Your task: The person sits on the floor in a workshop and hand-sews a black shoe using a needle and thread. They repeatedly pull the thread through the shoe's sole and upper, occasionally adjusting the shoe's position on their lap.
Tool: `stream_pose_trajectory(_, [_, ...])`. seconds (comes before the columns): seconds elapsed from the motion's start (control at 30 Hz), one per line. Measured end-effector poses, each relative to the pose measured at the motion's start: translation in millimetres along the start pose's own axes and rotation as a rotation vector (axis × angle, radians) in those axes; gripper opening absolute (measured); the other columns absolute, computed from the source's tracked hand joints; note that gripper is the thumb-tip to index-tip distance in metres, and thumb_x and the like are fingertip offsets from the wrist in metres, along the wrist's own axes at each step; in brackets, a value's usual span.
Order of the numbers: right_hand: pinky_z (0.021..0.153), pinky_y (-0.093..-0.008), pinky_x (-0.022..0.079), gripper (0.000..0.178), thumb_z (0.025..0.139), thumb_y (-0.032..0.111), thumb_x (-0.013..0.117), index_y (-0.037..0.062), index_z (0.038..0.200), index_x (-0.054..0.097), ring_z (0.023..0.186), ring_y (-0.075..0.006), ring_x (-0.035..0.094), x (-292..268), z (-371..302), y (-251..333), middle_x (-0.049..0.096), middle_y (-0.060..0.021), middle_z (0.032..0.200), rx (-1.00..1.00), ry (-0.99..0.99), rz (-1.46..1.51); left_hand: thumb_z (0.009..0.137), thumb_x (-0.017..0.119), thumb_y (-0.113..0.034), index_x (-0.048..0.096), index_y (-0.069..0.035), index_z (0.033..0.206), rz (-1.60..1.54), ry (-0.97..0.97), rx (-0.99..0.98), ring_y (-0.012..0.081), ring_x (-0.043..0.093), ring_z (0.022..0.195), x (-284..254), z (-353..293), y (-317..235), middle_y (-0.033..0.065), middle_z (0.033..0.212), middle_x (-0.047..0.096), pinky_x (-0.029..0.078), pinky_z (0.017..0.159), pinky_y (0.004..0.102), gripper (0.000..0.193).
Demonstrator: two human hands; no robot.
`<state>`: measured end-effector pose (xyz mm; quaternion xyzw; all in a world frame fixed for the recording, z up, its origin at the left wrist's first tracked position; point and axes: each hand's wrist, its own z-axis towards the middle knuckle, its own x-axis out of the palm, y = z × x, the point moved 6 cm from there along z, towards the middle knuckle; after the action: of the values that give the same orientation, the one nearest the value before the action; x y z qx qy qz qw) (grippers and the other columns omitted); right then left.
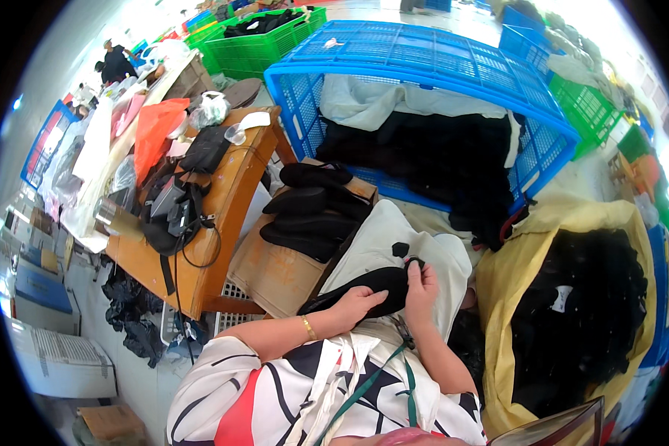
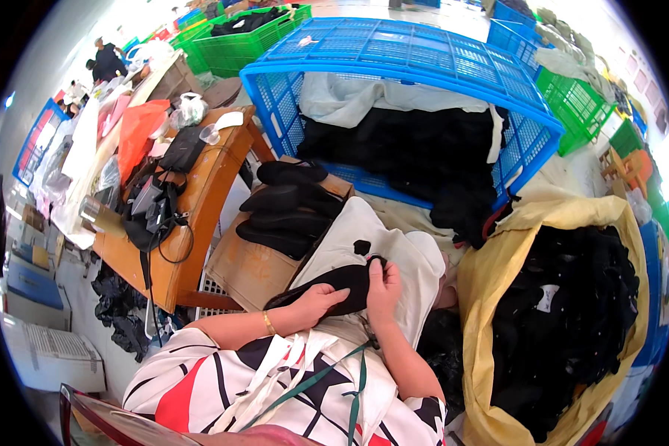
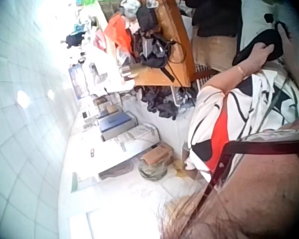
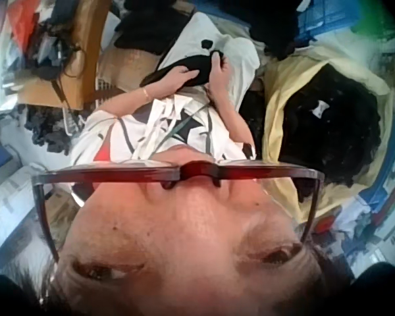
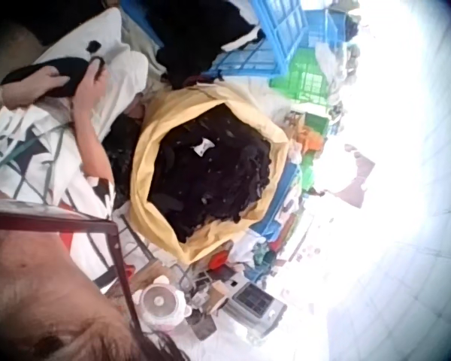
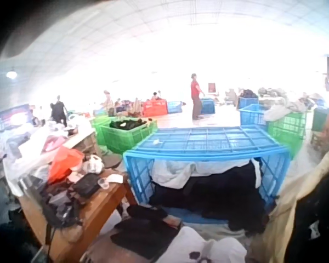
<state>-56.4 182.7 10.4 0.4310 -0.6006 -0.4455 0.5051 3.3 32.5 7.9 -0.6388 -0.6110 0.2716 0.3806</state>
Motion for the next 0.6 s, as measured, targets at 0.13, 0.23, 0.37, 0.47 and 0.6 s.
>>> stream_pose_trajectory(0.13, [0.064, -0.0211, 0.04, 0.019, 0.1, 0.019, 0.056, 0.0032, 0.09, 0.06, 0.07, -0.0042, 0.045, 2, 15, 23, 0.054, 0.0037, 0.079, -0.137, -0.085, 0.047, 0.094, 0.067, -0.03, 0.058, -0.002, 0.098, -0.111, 0.002, 0.127, 0.0067, 0.045, 0.08, 1, 5, -7, -0.0012, 0.085, 0.052, 0.041, 0.069, 0.0248, 0.029])
stream_pose_trajectory(0.23, [0.063, -0.0239, 0.043, 0.019, 0.099, 0.017, 0.055, -0.0008, 0.095, 0.061, 0.072, -0.006, 0.05, -1, -1, 21, 0.056, 0.0013, 0.081, -0.09, 0.0, -0.162, 0.088, 0.07, -0.025, 0.053, -0.002, 0.101, -0.027, -0.022, 0.251, 0.0074, 0.045, 0.09, -12, 23, 3, 0.0013, 0.096, 0.054, 0.045, 0.078, 0.0263, 0.031])
stream_pose_trajectory(0.37, [0.067, -0.0288, 0.047, 0.015, 0.096, 0.013, 0.058, -0.0011, 0.1, 0.063, 0.075, -0.014, 0.058, 23, -36, -22, 0.061, -0.0056, 0.084, -0.093, 0.385, -0.33, 0.093, 0.064, -0.015, 0.062, -0.005, 0.095, -0.314, 0.012, 0.104, 0.0075, 0.056, 0.084, -10, 28, 15, -0.0002, 0.091, 0.061, 0.047, 0.076, 0.026, 0.011])
stream_pose_trajectory(0.47, [0.07, -0.0292, 0.049, 0.014, 0.095, 0.012, 0.059, 0.0006, 0.1, 0.065, 0.076, -0.0194, 0.063, 22, -42, -14, 0.064, -0.0099, 0.087, -0.142, 0.454, -0.459, 0.093, 0.063, -0.014, 0.065, -0.006, 0.108, -0.686, -0.07, 0.084, 0.0146, 0.064, 0.094, -20, 32, 26, 0.0048, 0.104, 0.068, 0.05, 0.084, 0.029, 0.017])
stream_pose_trajectory(0.6, [0.071, -0.0258, 0.049, 0.013, 0.098, 0.01, 0.056, 0.002, 0.104, 0.064, 0.078, -0.0115, 0.06, -8, -39, -17, 0.063, -0.0042, 0.085, 0.122, 0.314, -0.262, 0.093, 0.063, -0.015, 0.064, -0.005, 0.116, -0.66, -0.073, 0.069, 0.0152, 0.063, 0.103, -14, 26, 6, 0.0049, 0.112, 0.068, 0.049, 0.093, 0.0307, 0.025])
